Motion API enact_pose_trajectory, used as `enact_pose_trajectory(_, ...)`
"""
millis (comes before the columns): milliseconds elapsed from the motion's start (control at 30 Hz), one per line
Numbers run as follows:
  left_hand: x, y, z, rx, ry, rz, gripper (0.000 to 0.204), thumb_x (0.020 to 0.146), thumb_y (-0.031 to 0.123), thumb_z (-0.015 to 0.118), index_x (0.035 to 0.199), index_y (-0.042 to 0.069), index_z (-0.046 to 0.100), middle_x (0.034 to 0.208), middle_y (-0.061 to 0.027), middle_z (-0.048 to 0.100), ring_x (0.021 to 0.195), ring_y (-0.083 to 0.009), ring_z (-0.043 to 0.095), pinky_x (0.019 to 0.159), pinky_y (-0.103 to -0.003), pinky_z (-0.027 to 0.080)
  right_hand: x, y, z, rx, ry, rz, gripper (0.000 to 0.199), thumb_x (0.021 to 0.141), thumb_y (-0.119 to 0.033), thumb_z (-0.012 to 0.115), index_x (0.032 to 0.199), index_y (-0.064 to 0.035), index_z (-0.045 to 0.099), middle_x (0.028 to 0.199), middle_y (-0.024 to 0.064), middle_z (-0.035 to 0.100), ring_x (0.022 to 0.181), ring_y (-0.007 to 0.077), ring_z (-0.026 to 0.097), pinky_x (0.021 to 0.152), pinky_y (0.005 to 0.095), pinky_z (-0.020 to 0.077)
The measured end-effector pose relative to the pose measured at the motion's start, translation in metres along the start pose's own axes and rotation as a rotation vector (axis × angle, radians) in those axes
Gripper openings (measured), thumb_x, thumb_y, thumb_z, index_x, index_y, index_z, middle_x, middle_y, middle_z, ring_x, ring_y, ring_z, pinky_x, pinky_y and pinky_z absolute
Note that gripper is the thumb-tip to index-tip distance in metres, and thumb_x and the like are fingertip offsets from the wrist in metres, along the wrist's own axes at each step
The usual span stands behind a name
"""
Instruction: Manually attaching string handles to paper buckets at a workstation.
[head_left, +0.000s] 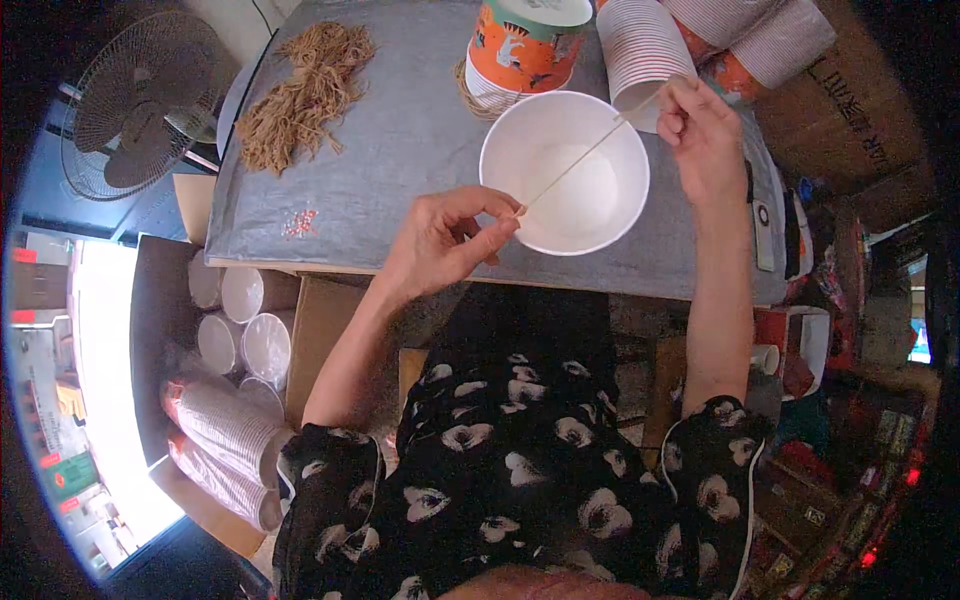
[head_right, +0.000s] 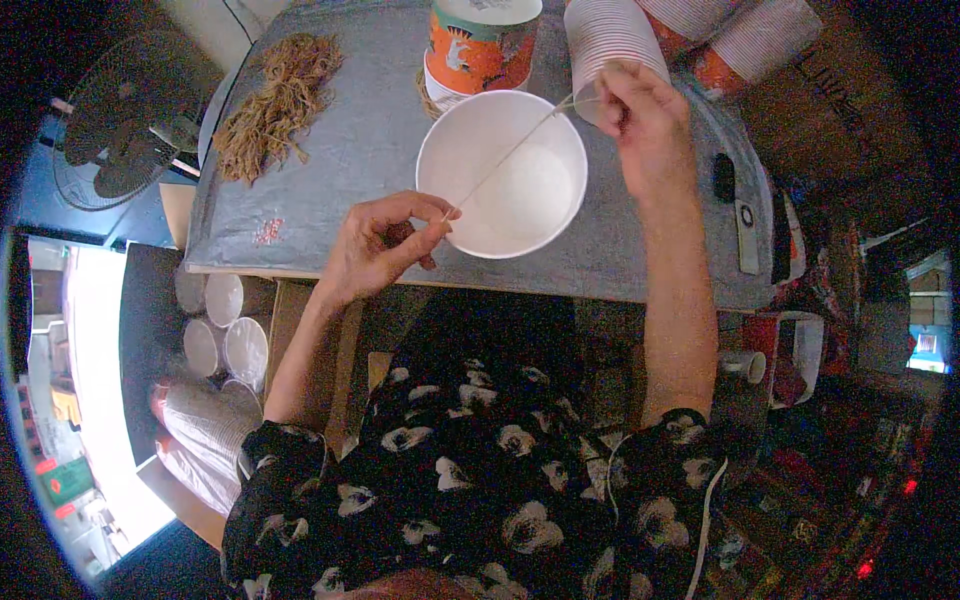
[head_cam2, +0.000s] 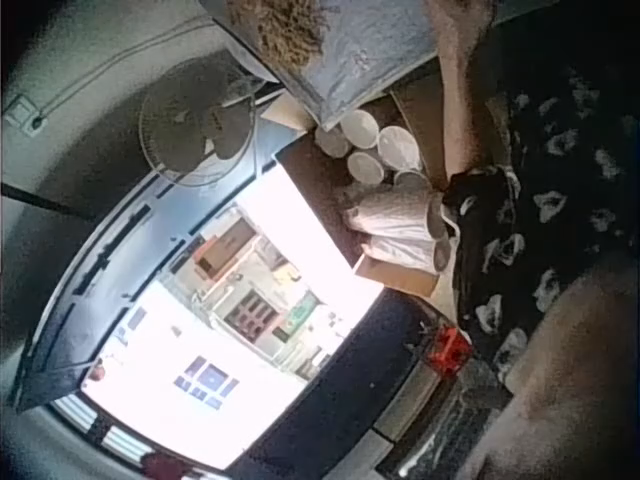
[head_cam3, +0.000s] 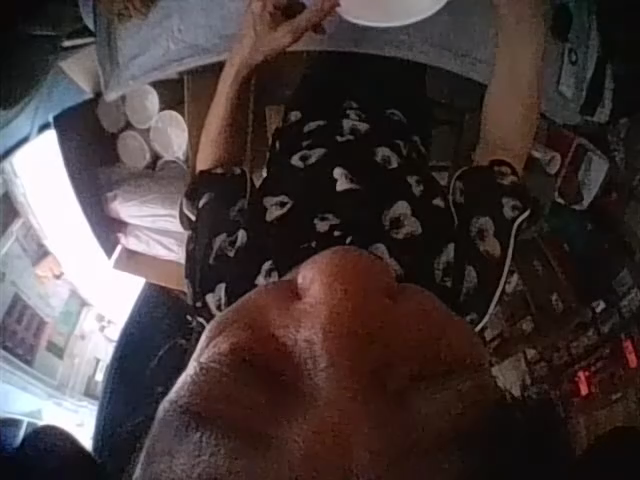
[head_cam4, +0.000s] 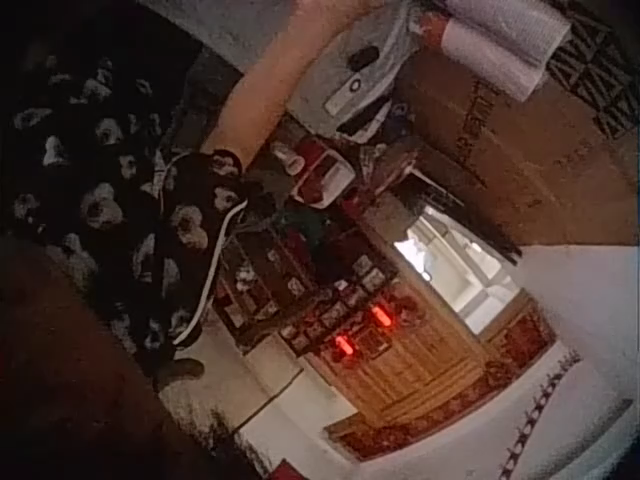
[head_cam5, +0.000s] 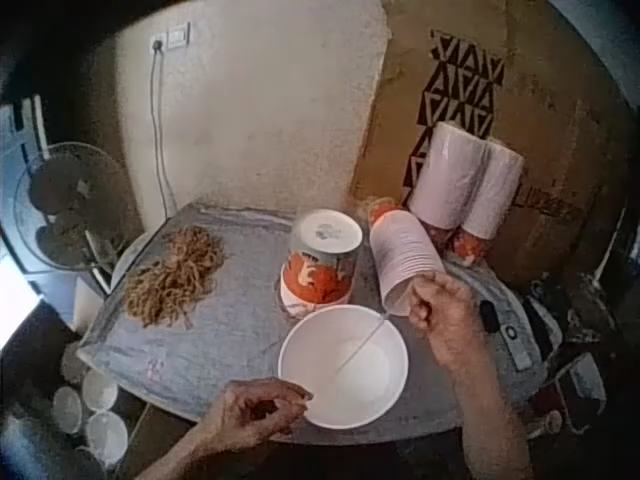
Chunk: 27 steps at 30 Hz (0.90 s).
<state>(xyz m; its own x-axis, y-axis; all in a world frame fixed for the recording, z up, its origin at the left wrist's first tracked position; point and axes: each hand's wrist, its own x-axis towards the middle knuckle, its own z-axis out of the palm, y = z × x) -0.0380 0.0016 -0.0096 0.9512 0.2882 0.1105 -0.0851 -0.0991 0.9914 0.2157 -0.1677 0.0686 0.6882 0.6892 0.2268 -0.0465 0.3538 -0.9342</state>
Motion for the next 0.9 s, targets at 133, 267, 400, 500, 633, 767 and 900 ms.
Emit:
enact_pose_trajectory(133,-0.001,0.008,-0.005,0.252,-0.07,0.175,0.011,0.09,0.009,0.068,0.096,0.0,0.069,0.092,-0.0068,0.069,0.076,-0.012,0.065,0.064,-0.026,0.053,0.003,0.008,-0.012,0.12,0.009,0.058,0.014,0.095,-0.015,0.059,0.093,-0.0012,0.055,0.085,0.002,0.049,0.069,0.0072,0.041,0.06,0.0218,0.0346)
enact_pose_trajectory(267,0.007,0.007,-0.007,0.324,-0.143,0.413,0.01,0.088,0.007,0.068,0.095,-0.001,0.068,0.09,-0.007,0.068,0.079,-0.014,0.065,0.068,-0.029,0.053,0.009,0.019,-0.029,0.22,0.098,0.116,0.012,0.093,-0.013,0.061,0.092,-0.0011,0.058,0.083,0.0031,0.054,0.065,0.0089,0.044,0.059,0.0241,0.0376)
enact_pose_trajectory(400,0.006,0.016,-0.009,0.258,-0.15,0.234,0.01,0.09,0.009,0.067,0.092,-0.001,0.068,0.087,-0.0069,0.066,0.079,-0.0135,0.063,0.07,-0.029,0.051,0.004,0.022,-0.019,-0.91,0.187,-0.086,0.016,0.09,-0.006,0.062,0.105,-0.0018,0.065,0.086,0.0025,0.065,0.067,0.0099,0.054,0.062,0.0259,0.0455)
enact_pose_trajectory(500,0.006,0.016,-0.007,0.252,-0.128,0.117,0.011,0.091,0.01,0.067,0.092,-0.001,0.068,0.086,-0.0077,0.066,0.078,-0.0129,0.063,0.069,-0.028,0.052,-0.019,0.013,0.024,-0.953,-0.059,-0.106,0.025,0.089,-0.005,0.059,0.114,-0.0046,0.065,0.089,0.0014,0.068,0.073,0.0101,0.06,0.066,0.0273,0.0498)
enact_pose_trajectory(633,0.015,0.02,-0.005,0.282,-0.15,0.134,0.012,0.091,0.011,0.068,0.093,-0.001,0.069,0.085,-0.0083,0.067,0.075,-0.0127,0.064,0.067,-0.028,0.053,-0.041,0.034,0.051,-0.836,-0.622,-0.038,0.027,0.092,-0.007,0.052,0.116,-0.0018,0.063,0.092,0.0054,0.068,0.082,0.0119,0.063,0.076,0.0308,0.0516)
enact_pose_trajectory(767,0.016,0.023,-0.007,0.274,-0.157,0.079,0.012,0.091,0.011,0.068,0.094,-0.001,0.068,0.09,-0.0068,0.065,0.079,-0.0125,0.061,0.071,-0.027,0.051,-0.047,0.03,0.054,-0.698,-0.825,0.385,0.02,0.095,-0.008,0.055,0.11,0.0004,0.064,0.088,0.0004,0.064,0.075,0.0057,0.054,0.069,0.0223,0.0458)
enact_pose_trajectory(900,0.016,0.014,-0.009,0.268,-0.155,0.157,0.012,0.089,0.01,0.07,0.095,0.0,0.071,0.088,-0.0081,0.068,0.075,-0.014,0.065,0.067,-0.029,0.054,-0.049,0.034,0.041,-0.731,-0.821,0.345,0.014,0.095,-0.01,0.059,0.099,0.0008,0.066,0.081,-0.0027,0.063,0.076,0.0048,0.054,0.07,0.0218,0.0456)
